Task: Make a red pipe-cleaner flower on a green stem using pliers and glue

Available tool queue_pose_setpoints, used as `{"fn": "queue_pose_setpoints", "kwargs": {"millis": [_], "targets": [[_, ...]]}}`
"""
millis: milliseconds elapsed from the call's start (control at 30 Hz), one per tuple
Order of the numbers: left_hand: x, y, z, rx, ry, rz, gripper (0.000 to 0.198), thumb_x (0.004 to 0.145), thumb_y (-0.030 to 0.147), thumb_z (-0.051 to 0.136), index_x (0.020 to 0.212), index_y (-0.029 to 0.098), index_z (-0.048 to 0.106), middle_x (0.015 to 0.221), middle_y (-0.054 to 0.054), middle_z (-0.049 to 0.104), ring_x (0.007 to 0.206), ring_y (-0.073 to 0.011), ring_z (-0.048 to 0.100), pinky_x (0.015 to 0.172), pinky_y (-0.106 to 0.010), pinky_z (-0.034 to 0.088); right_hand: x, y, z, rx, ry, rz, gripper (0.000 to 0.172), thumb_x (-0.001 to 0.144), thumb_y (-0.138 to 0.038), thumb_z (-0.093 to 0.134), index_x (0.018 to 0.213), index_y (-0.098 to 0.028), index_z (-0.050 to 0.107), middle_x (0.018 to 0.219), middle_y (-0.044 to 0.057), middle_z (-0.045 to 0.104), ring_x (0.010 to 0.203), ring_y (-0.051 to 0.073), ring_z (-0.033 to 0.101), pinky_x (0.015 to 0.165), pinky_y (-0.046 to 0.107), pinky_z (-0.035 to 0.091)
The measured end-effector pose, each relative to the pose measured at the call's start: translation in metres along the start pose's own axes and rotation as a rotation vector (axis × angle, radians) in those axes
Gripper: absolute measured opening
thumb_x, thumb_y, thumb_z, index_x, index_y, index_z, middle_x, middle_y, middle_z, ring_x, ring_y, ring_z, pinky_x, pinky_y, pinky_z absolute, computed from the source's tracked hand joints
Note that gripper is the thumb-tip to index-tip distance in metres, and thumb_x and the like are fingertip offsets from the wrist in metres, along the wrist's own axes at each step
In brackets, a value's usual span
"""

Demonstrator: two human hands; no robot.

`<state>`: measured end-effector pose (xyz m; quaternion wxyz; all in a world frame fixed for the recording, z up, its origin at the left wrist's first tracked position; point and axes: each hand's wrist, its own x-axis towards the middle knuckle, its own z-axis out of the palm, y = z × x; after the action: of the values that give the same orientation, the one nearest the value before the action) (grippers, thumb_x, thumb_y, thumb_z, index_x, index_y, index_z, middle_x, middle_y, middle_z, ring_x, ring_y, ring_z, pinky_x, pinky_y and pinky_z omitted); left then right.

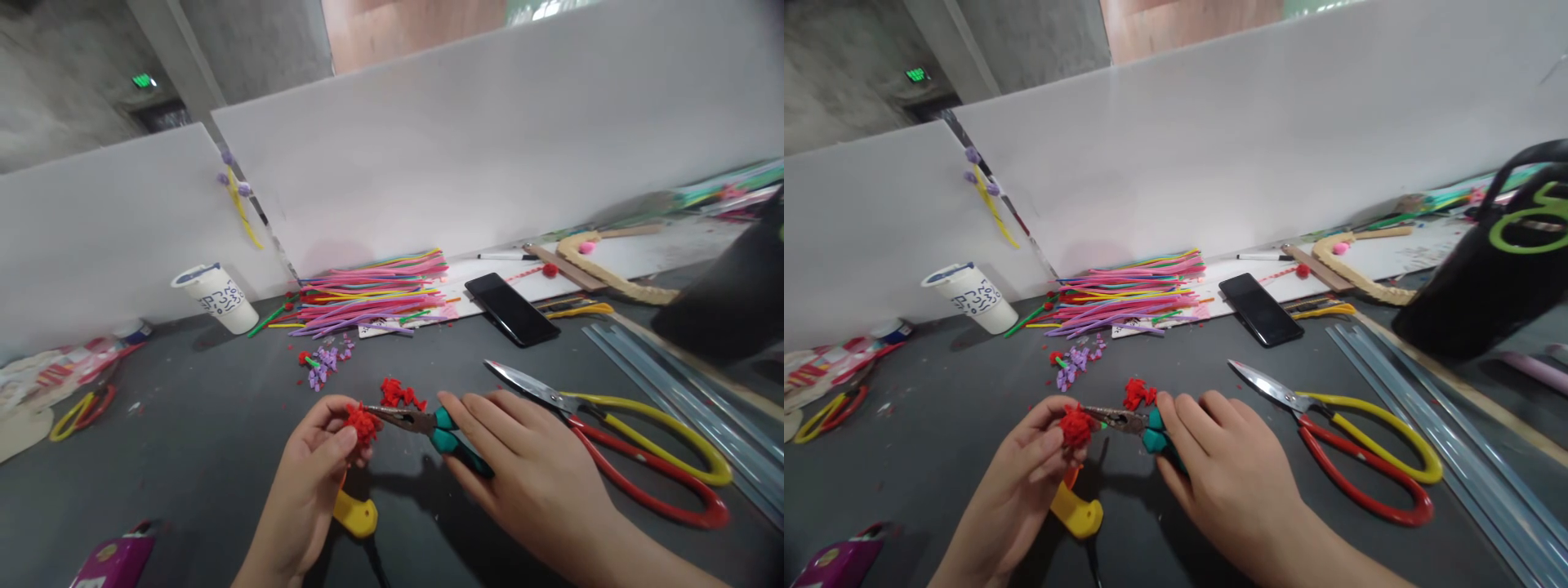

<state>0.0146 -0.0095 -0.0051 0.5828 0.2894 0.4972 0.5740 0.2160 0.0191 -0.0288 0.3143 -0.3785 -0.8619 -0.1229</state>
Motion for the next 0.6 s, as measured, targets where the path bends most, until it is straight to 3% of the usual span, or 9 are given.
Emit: {"fn": "queue_pose_setpoints", "kwargs": {"millis": [133, 300, 433, 600], "targets": [[0.0004, 0.0012, 0.0016, 0.016, -0.016, 0.012, 0.018, 0.072, 0.024, 0.070, 0.089, 0.016, 0.067, 0.064, -0.004, 0.068, 0.056, -0.0130, 0.060, 0.053, -0.020, 0.045, 0.0002, 0.0021, -0.0004, 0.037, 0.006, 0.028, 0.032, 0.083, -0.022, 0.053, 0.110, -0.007, 0.062, 0.088, 0.011, 0.067, 0.074, 0.025, 0.056, 0.064, 0.038, 0.046], [0.0041, 0.0036, -0.0027, 0.005, 0.018, 0.047, 0.025, 0.069, 0.022, 0.073, 0.092, 0.014, 0.070, 0.071, -0.006, 0.069, 0.062, -0.0135, 0.060, 0.058, -0.021, 0.046, 0.0032, 0.0071, -0.0031, 0.192, 0.008, 0.169, 0.028, 0.080, -0.022, 0.056, 0.105, -0.013, 0.063, 0.092, 0.009, 0.065, 0.081, 0.024, 0.059, 0.073, 0.037, 0.049], [0.0020, 0.0051, -0.0019, 0.013, 0.020, 0.052, 0.024, 0.069, 0.022, 0.072, 0.092, 0.014, 0.071, 0.075, -0.005, 0.068, 0.058, -0.0108, 0.057, 0.055, -0.019, 0.044, 0.0044, 0.0077, -0.0043, 0.372, -0.094, 0.301, 0.024, 0.078, -0.020, 0.057, 0.102, -0.019, 0.063, 0.089, 0.005, 0.065, 0.082, 0.020, 0.061, 0.074, 0.032, 0.050], [-0.0005, 0.0047, -0.0005, 0.004, 0.012, 0.017, 0.025, 0.066, 0.023, 0.074, 0.090, 0.017, 0.069, 0.069, -0.001, 0.063, 0.058, -0.0099, 0.056, 0.054, -0.018, 0.043, 0.0039, 0.0031, -0.0037, 0.436, -0.209, 0.348, 0.022, 0.078, -0.021, 0.057, 0.099, -0.022, 0.064, 0.083, 0.003, 0.063, 0.079, 0.020, 0.060, 0.068, 0.032, 0.049]]}}
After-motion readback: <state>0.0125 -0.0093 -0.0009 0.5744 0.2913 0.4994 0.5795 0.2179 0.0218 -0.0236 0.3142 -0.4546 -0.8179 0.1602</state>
